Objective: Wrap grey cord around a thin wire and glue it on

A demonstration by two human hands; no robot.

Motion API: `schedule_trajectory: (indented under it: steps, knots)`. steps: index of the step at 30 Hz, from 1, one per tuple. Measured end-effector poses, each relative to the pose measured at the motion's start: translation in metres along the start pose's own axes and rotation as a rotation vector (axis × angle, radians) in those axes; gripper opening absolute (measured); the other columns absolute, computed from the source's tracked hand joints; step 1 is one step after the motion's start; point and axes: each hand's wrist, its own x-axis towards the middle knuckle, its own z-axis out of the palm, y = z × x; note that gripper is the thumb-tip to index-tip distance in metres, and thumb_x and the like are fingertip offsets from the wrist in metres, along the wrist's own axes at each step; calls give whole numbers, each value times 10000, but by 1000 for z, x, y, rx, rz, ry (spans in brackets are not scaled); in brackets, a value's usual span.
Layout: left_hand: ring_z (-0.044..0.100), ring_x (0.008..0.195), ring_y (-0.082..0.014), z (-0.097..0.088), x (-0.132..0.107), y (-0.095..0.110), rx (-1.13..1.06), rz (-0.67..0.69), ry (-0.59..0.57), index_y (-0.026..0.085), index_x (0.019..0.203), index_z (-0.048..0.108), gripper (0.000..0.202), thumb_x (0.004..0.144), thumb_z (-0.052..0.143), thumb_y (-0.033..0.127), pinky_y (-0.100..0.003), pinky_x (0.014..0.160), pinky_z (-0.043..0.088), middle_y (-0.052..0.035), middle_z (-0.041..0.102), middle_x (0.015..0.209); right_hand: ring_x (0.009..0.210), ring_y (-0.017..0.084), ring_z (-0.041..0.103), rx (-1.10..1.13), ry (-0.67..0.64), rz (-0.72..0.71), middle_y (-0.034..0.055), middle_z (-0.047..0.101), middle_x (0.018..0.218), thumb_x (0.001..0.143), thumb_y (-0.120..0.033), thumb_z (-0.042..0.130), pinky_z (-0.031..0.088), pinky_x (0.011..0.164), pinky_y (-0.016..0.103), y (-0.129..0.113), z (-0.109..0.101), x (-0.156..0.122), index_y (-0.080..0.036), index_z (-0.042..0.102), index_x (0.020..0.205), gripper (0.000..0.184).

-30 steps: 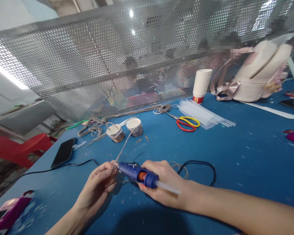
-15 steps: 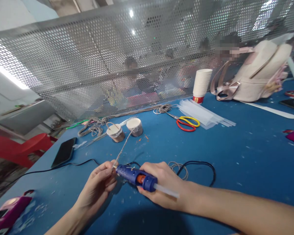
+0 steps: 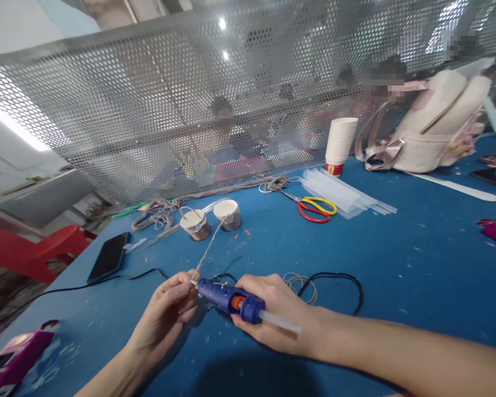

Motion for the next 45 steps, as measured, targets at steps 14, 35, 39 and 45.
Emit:
schedule_trajectory:
  steps: [14, 35, 39, 45]
  knots:
    - [224, 433, -6, 0, 1, 0, -4, 0, -25, 119, 562, 577, 268, 606, 792, 273, -173, 396, 132, 48, 417, 591, 510, 84, 433, 14, 6, 17, -30, 550, 624, 764, -191, 568, 361, 535, 194, -2, -2, 2, -186, 547, 762, 22]
    - [240, 432, -1, -4, 2, -2, -18, 10, -38, 119, 585, 594, 227, 627, 778, 245, -171, 391, 140, 47, 438, 618, 513, 84, 422, 34, 56, 28, -34, 532, 618, 751, -193, 562, 347, 519, 196, -1, -5, 7, -191, 522, 714, 54]
    - [244, 426, 0, -6, 5, -1, -30, 29, -14, 116, 575, 594, 233, 614, 785, 245, -162, 385, 145, 46, 448, 606, 513, 87, 431, 82, 38, 54, -35, 530, 610, 782, -255, 557, 362, 523, 202, -6, -19, 10, -192, 530, 709, 100]
    - [259, 420, -4, -7, 11, 1, -41, 71, 54, 123, 575, 587, 241, 602, 789, 252, -156, 369, 156, 45, 457, 608, 540, 106, 494, 159, 45, 251, -10, 589, 705, 775, -362, 579, 391, 527, 227, 18, -42, 23, -185, 586, 817, 182]
